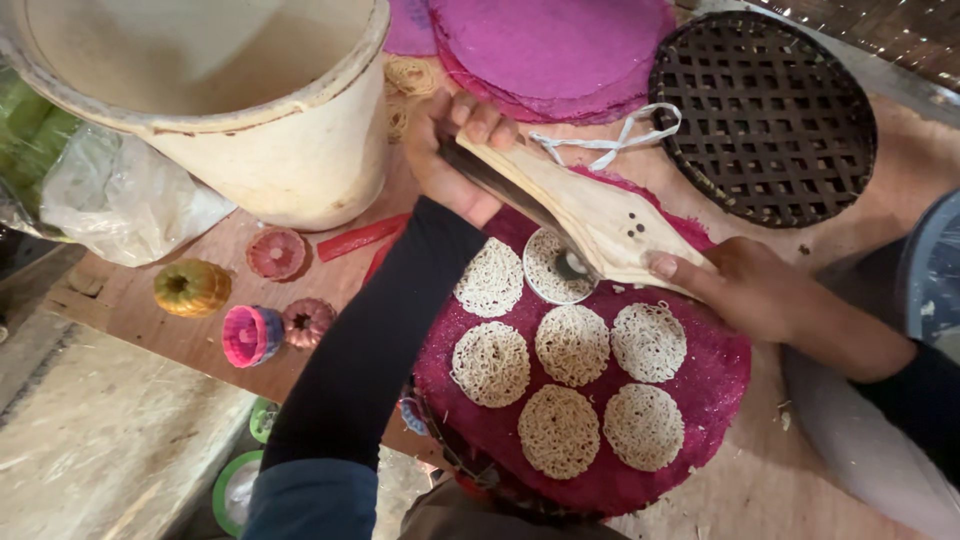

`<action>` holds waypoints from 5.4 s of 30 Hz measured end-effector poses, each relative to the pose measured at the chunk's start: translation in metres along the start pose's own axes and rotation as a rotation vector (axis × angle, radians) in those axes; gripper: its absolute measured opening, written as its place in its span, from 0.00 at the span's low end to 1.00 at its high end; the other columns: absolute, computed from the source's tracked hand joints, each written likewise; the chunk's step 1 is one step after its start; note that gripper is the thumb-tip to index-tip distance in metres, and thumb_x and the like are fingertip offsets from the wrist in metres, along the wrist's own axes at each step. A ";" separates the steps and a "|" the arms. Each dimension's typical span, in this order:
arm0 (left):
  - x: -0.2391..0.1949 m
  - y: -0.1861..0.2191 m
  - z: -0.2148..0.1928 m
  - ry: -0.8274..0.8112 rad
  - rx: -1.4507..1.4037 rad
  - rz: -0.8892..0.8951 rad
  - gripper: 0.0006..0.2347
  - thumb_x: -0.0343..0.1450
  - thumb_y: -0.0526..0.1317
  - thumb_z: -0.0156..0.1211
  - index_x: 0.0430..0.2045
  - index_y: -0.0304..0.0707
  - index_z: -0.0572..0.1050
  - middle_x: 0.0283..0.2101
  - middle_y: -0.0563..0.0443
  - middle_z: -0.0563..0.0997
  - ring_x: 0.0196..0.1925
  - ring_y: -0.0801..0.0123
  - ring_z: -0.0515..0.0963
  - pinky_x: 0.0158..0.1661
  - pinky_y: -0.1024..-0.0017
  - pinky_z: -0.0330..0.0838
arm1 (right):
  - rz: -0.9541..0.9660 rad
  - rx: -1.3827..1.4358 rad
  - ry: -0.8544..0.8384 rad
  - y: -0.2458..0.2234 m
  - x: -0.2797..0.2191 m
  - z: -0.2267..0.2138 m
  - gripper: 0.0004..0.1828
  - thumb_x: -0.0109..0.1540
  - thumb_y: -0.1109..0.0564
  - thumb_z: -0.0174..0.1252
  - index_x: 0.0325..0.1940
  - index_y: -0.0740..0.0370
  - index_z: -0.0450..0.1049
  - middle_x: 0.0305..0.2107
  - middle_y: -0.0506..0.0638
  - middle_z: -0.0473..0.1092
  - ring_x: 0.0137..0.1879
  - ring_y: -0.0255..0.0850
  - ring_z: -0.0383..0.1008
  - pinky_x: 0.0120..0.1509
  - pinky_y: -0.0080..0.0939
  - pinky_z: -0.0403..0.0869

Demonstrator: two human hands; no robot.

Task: The person uses a wooden press to shape dough into circular crackers and places them on a tray, occasionally scooping more dough from a bowl.

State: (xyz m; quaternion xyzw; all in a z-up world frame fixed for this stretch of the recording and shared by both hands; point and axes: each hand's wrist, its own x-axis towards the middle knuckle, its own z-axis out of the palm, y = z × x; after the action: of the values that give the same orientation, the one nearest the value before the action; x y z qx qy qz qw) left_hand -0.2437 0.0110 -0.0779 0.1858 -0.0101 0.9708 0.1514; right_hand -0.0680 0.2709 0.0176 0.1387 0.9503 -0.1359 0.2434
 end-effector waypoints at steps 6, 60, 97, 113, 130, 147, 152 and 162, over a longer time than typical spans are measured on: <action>0.012 -0.005 0.040 -0.166 0.029 -0.082 0.17 0.78 0.55 0.52 0.32 0.40 0.73 0.29 0.52 0.76 0.35 0.64 0.76 0.45 0.64 0.73 | -0.049 0.103 0.165 0.020 0.005 -0.001 0.45 0.60 0.25 0.50 0.33 0.76 0.81 0.17 0.62 0.73 0.27 0.48 0.76 0.36 0.52 0.73; -0.128 -0.030 0.094 -0.107 1.675 0.406 0.18 0.67 0.34 0.75 0.49 0.28 0.77 0.50 0.45 0.84 0.52 0.62 0.86 0.55 0.67 0.80 | -0.527 0.343 0.842 -0.003 -0.015 0.032 0.19 0.70 0.51 0.49 0.61 0.64 0.70 0.54 0.61 0.71 0.61 0.49 0.72 0.65 0.46 0.69; -0.161 -0.014 0.204 -0.948 1.076 -0.972 0.19 0.62 0.37 0.72 0.46 0.33 0.78 0.43 0.48 0.85 0.46 0.69 0.83 0.50 0.70 0.77 | -0.867 0.623 0.691 -0.022 -0.279 0.020 0.09 0.62 0.66 0.49 0.45 0.60 0.60 0.30 0.47 0.64 0.33 0.34 0.67 0.38 0.40 0.68; -0.230 -0.076 0.191 -0.913 1.477 -0.183 0.16 0.66 0.41 0.72 0.46 0.37 0.78 0.45 0.52 0.84 0.46 0.70 0.85 0.50 0.72 0.80 | -0.915 1.326 1.254 0.046 -0.170 0.083 0.11 0.72 0.50 0.49 0.46 0.59 0.68 0.35 0.48 0.69 0.42 0.37 0.70 0.51 0.40 0.71; -0.205 -0.185 0.192 -0.454 1.302 0.329 0.12 0.71 0.31 0.71 0.45 0.29 0.73 0.45 0.49 0.80 0.44 0.72 0.82 0.47 0.77 0.79 | -0.663 0.230 1.238 0.093 -0.292 0.049 0.23 0.66 0.52 0.61 0.59 0.68 0.67 0.56 0.58 0.68 0.63 0.51 0.69 0.66 0.46 0.70; -0.200 -0.187 0.211 -0.356 1.491 0.374 0.13 0.66 0.35 0.76 0.42 0.42 0.80 0.46 0.59 0.75 0.42 0.74 0.81 0.44 0.79 0.76 | -0.787 0.162 0.910 0.056 -0.306 0.021 0.19 0.56 0.59 0.69 0.50 0.58 0.75 0.51 0.44 0.73 0.55 0.39 0.80 0.52 0.38 0.79; -0.203 -0.189 0.213 -0.483 1.525 0.388 0.20 0.57 0.40 0.79 0.40 0.35 0.79 0.47 0.53 0.70 0.46 0.69 0.77 0.47 0.73 0.74 | -0.727 -0.147 1.213 0.052 -0.285 0.035 0.14 0.58 0.48 0.71 0.46 0.51 0.83 0.54 0.46 0.69 0.54 0.41 0.70 0.49 0.49 0.71; -0.202 -0.192 0.221 -0.521 1.700 0.731 0.17 0.60 0.42 0.74 0.40 0.37 0.81 0.48 0.52 0.68 0.48 0.60 0.75 0.47 0.68 0.75 | 0.185 -0.111 0.718 0.277 -0.204 0.015 0.19 0.67 0.41 0.58 0.58 0.47 0.78 0.47 0.55 0.79 0.47 0.51 0.81 0.51 0.46 0.78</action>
State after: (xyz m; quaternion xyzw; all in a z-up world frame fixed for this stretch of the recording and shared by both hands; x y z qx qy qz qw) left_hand 0.0710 0.1186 0.0476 0.4286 0.6064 0.5693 -0.3528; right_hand 0.2023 0.4819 0.0539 0.2496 0.9644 -0.0043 -0.0871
